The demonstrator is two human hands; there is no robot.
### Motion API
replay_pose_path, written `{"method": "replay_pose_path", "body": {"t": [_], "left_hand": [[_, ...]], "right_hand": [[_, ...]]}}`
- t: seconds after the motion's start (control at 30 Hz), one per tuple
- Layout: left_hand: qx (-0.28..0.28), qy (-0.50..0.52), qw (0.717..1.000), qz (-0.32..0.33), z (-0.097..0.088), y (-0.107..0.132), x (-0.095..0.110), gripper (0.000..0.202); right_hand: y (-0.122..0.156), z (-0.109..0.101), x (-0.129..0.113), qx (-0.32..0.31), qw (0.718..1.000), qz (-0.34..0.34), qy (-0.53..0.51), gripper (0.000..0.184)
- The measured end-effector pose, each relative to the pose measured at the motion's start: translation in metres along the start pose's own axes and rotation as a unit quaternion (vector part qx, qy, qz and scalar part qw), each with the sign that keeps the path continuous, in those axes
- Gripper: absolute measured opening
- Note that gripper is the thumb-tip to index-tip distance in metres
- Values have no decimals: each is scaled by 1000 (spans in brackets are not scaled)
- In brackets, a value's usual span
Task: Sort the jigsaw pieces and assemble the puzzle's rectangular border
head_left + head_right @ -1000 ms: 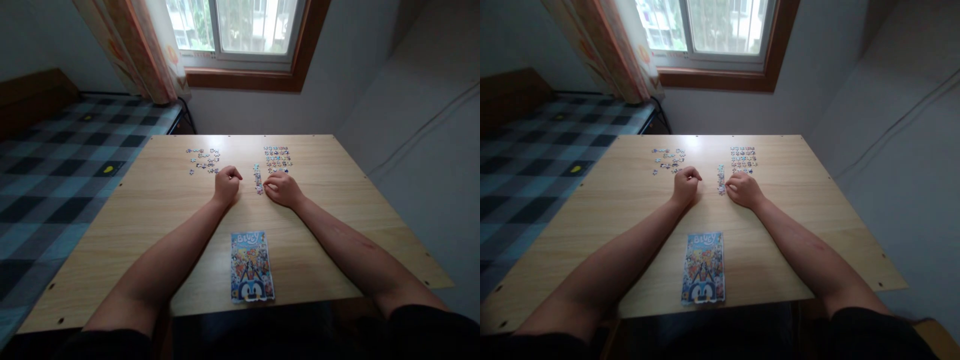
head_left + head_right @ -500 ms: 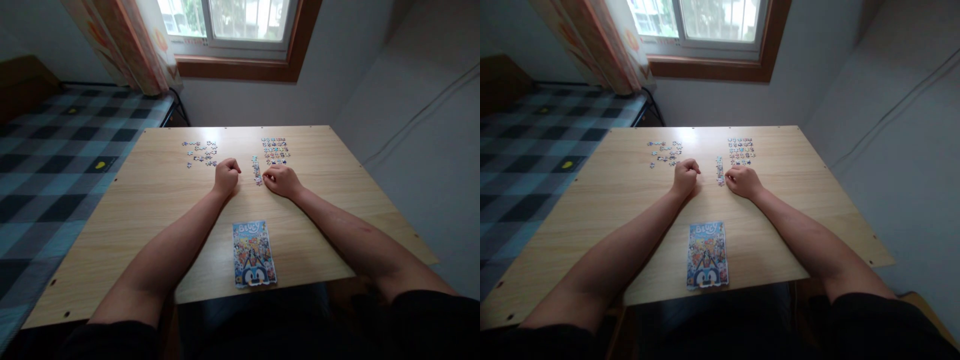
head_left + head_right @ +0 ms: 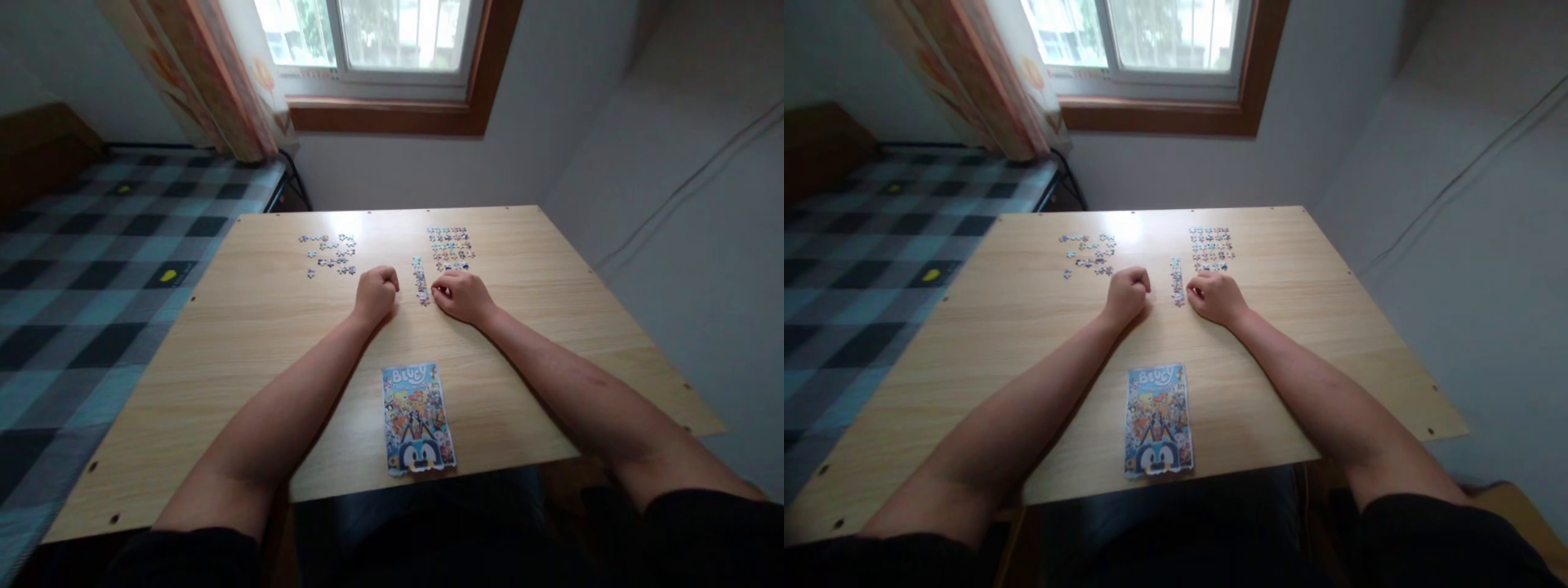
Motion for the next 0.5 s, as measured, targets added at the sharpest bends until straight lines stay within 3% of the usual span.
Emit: {"method": "replay_pose_path", "body": {"t": [0.5], "left_hand": [[-118, -171, 978, -16, 1, 15, 10, 25]], "right_hand": [[8, -4, -6, 38, 993, -42, -99, 17]]}}
Point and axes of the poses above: each hand's wrist, its own y-axis away from the middle knuckle, its own z-axis out of the palm, x = y × z, the point moved 2 cm from there along -y, towards the middle knuckle, and after that the axes turned 13 degrees about y, right-handed, at the moved point
